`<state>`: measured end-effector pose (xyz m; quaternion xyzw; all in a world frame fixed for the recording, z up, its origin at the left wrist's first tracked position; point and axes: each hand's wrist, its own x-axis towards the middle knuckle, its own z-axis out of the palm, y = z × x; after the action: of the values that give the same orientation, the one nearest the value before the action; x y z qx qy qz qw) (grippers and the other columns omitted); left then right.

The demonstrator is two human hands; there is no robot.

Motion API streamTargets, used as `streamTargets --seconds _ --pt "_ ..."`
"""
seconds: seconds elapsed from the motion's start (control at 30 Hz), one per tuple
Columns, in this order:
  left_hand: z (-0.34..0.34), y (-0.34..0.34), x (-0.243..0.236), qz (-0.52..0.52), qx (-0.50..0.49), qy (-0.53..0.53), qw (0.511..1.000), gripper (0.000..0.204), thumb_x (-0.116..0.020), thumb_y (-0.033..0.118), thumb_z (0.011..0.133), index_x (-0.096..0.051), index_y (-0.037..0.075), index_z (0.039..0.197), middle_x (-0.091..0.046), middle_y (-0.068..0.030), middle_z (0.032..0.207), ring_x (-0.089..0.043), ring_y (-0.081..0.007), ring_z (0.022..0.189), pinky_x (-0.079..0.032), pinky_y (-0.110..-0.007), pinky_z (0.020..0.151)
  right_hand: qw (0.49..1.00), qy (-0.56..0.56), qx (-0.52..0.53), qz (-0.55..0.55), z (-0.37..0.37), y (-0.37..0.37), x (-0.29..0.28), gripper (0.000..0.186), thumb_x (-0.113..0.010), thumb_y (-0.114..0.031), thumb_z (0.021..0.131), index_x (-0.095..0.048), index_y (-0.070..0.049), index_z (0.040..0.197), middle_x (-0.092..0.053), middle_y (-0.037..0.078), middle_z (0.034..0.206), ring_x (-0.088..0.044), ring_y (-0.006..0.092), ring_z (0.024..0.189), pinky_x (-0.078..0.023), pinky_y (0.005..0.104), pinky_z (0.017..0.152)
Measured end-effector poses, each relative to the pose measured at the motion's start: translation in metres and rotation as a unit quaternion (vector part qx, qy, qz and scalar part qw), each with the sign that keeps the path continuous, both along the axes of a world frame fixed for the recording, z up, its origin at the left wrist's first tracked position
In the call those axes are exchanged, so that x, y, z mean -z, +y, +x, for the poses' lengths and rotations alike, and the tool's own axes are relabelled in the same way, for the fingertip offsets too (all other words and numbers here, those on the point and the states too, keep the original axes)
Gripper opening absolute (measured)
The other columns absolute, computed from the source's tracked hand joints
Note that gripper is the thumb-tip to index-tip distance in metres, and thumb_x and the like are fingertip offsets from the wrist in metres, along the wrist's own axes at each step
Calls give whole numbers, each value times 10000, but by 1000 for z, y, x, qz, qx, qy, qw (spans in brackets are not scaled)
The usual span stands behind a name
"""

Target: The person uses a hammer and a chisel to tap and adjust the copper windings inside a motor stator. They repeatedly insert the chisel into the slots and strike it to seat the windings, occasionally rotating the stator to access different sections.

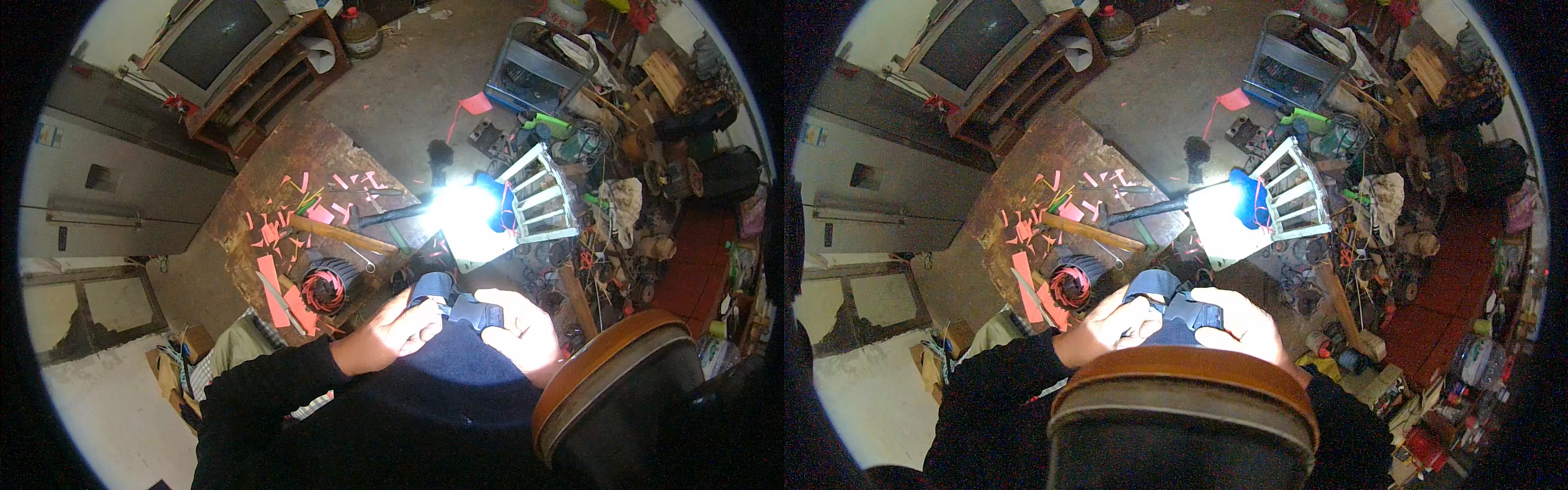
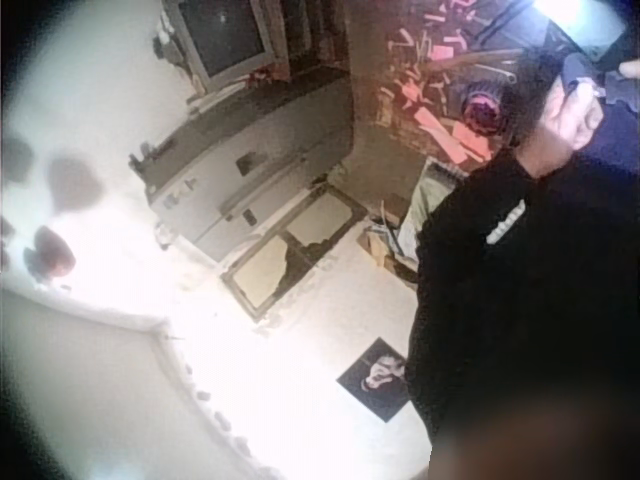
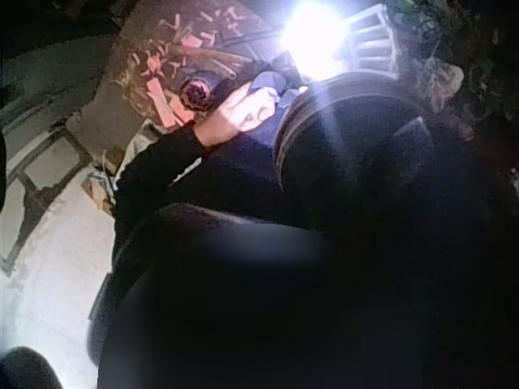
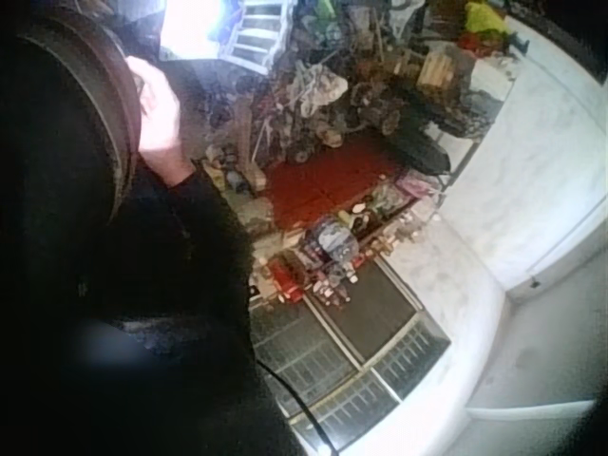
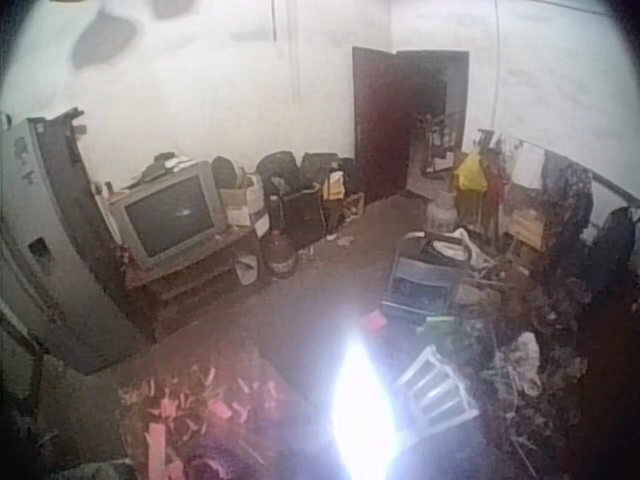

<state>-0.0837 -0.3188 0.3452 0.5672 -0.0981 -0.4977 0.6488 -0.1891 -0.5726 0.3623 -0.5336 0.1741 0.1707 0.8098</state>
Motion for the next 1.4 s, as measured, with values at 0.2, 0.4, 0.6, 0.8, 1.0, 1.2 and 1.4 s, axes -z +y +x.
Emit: streamTargets --seconds 0.2,0.4,0.6,0.8,1.0,1.2,1.4 --pt "-5 4 22 -8 -6 -104 995 277 -582 281 1175 -584 134 1409 -584 26 982 -457 -38 718 -344 -200 608 1000 -7 -31 1 6 1 8 588 -741 64 980 -560 37 1538 -738 118 1330 -708 158 1202 -565 357 1071" --pt "-6 5 14 37 -25 -76 996 370 -639 183 1125 -564 103 1478 -592 5 1078 -523 -65 819 -422 -224 665 996 14 -55 -71 9 7 6 496 -769 36 985 -635 6 1461 -737 66 1257 -689 127 1154 -545 319 1049" --pt "0 8 -4 17 -46 -59 997 464 -624 188 1120 -506 23 1537 -649 -54 1172 -631 -165 1014 -542 -337 873 983 -19 -124 -134 19 9 7 433 -743 -12 1023 -648 25 1443 -738 73 1262 -685 124 1161 -545 324 1049" --pt "3 8 -2 49 9 -307 950 471 -634 197 1113 -508 -19 1511 -681 -229 1284 -714 -351 1126 -561 -468 983 978 -31 -163 -125 22 8 8 363 -745 -74 1062 -666 28 1402 -748 74 1232 -679 122 1119 -555 328 1021" --pt "10 11 -12 67 119 -428 894 587 -699 286 1091 -465 -60 1504 -662 -335 1226 -727 -502 994 -604 -519 886 973 -49 -179 -139 16 8 13 303 -734 -81 1071 -675 24 1348 -737 55 1177 -670 116 1078 -557 322 993" --pt "14 12 -23 73 142 -349 924 490 -704 228 1084 -530 -87 1417 -596 -380 1319 -735 -493 928 -617 -520 849 957 -51 -234 -163 19 7 23 255 -734 -81 1065 -689 0 1303 -718 30 1104 -649 102 1015 -547 307 940" --pt "7 26 -4 20 116 -474 873 342 -718 142 1046 -629 -73 1297 -581 -441 1305 -727 -534 958 -621 -554 842 951 -72 -216 -209 20 10 10 229 -742 -107 1064 -711 4 1261 -735 31 1080 -652 93 984 -552 307 903"
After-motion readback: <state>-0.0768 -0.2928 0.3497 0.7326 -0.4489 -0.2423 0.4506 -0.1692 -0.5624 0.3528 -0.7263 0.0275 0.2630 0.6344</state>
